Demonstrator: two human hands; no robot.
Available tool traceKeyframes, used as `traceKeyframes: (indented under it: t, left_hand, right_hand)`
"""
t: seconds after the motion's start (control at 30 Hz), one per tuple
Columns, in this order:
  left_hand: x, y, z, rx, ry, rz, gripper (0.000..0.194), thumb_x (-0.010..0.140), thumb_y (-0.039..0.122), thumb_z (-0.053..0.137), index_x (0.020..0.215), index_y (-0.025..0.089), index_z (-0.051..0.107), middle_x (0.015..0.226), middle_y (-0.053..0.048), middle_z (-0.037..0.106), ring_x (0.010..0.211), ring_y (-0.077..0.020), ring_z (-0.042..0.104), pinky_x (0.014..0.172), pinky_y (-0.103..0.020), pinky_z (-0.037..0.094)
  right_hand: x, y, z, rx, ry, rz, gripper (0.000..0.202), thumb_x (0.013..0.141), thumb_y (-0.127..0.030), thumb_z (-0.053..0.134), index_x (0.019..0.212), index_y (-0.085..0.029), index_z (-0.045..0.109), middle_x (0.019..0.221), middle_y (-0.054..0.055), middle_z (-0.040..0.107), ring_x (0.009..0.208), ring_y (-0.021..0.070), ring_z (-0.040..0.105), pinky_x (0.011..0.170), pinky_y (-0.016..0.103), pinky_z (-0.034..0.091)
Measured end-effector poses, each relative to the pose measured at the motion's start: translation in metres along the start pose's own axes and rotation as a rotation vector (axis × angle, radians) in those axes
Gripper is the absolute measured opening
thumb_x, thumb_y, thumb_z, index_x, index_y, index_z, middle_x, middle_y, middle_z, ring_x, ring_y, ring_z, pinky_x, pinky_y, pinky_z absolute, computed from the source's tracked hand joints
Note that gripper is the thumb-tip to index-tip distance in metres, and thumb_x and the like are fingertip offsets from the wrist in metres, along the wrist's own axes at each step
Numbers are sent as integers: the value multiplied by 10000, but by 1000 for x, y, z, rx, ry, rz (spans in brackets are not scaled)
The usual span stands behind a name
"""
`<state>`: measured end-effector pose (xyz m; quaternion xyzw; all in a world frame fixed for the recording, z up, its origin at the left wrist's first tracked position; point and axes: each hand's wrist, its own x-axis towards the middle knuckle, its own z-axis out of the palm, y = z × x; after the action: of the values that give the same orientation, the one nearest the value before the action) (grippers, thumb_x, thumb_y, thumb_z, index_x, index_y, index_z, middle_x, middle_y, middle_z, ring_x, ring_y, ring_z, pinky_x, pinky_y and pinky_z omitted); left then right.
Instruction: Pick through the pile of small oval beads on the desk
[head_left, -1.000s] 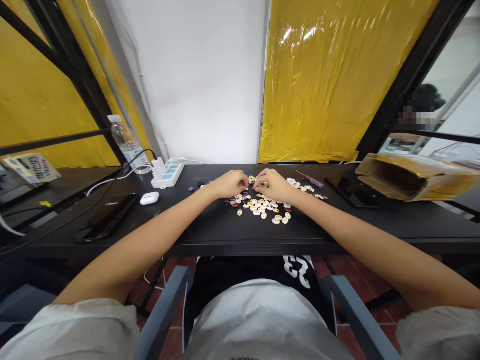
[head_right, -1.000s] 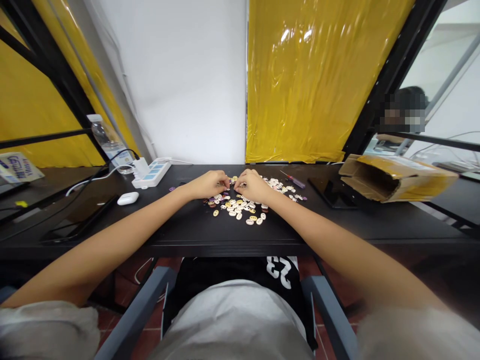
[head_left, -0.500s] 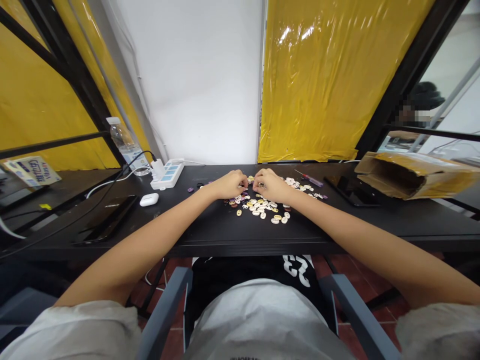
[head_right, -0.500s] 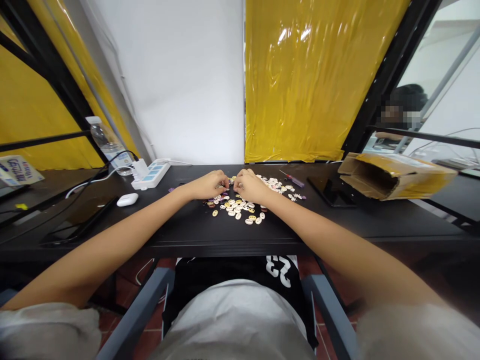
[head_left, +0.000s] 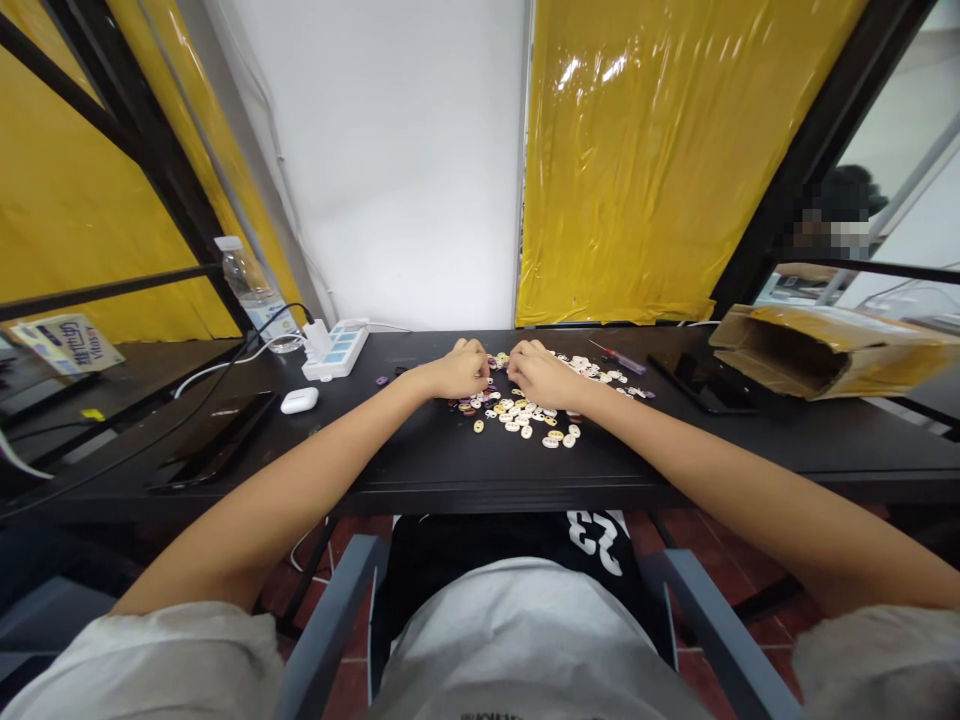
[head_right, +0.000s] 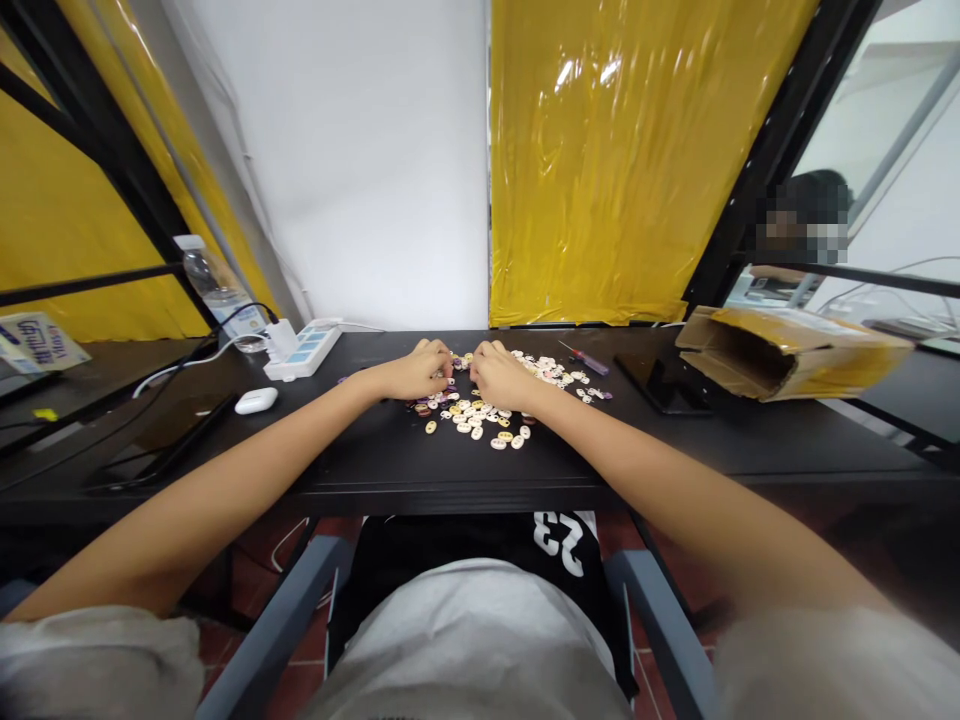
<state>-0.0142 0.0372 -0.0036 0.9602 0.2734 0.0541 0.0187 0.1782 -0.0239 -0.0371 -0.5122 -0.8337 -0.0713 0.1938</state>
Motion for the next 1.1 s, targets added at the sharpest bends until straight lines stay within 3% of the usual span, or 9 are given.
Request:
traceKeyframes:
  t: [0.13,0.27,0.37,0.5,0.67,0.77,0.9,1.1]
  left_hand:
    - [0,-4,2,35,13,13,212,808,256,501,851,115,653,1044,-143,538,1126,-308,447,1007,-405,364]
    - [2,-7,5,4,102,77,184,802,244,526,805,129,670,1012,-126,567,1131,-291,465,1020,-404,357]
    - [3,-6,4,-129,188,66,156,780,206,555,783,146,699,964,-95,620,1069,-255,522,1000,-382,374]
    - [5,-2,3,-378,234,10,138,772,197,588,762,160,720,881,-48,690,905,-196,604,861,-307,444]
    - [8,0,7,-537,273,-81,156,793,259,615,783,146,722,790,-33,703,693,-142,589,699,-270,447]
    - [9,0,11,-526,300,-85,174,797,285,623,788,141,719,771,-34,698,648,-135,564,666,-273,439]
    - [11,0,14,-444,344,-59,180,808,292,611,779,144,709,841,-53,701,743,-163,603,714,-288,445]
    - [9,4,16,-385,352,-3,155,803,274,608,753,156,695,830,-50,683,769,-182,613,721,-297,449]
  right_hand:
    - [1,2,2,-5,10,2,200,923,-114,399,831,-160,569,984,155,552,961,284,472,877,418,414]
    - [2,5,3,7,38,-26,198,939,-141,381,828,-173,541,985,147,544,955,279,463,880,422,408]
    - [2,6,3,56,60,-26,181,927,-131,392,814,-183,524,990,135,544,975,272,460,895,418,405]
    - [2,7,5,138,84,-19,193,922,-126,403,772,-198,503,976,114,552,982,257,462,913,408,401]
    - [4,7,6,203,105,17,207,926,-134,403,757,-203,501,972,99,568,998,248,479,925,406,389]
    - [4,6,5,242,100,60,200,927,-154,423,751,-204,505,973,91,573,1009,245,486,928,402,384]
    - [3,3,3,274,89,122,180,910,-140,443,757,-199,518,984,90,578,1025,239,493,932,385,378]
    - [3,5,4,288,108,115,193,896,-121,431,751,-198,532,957,80,576,1010,227,507,910,362,383]
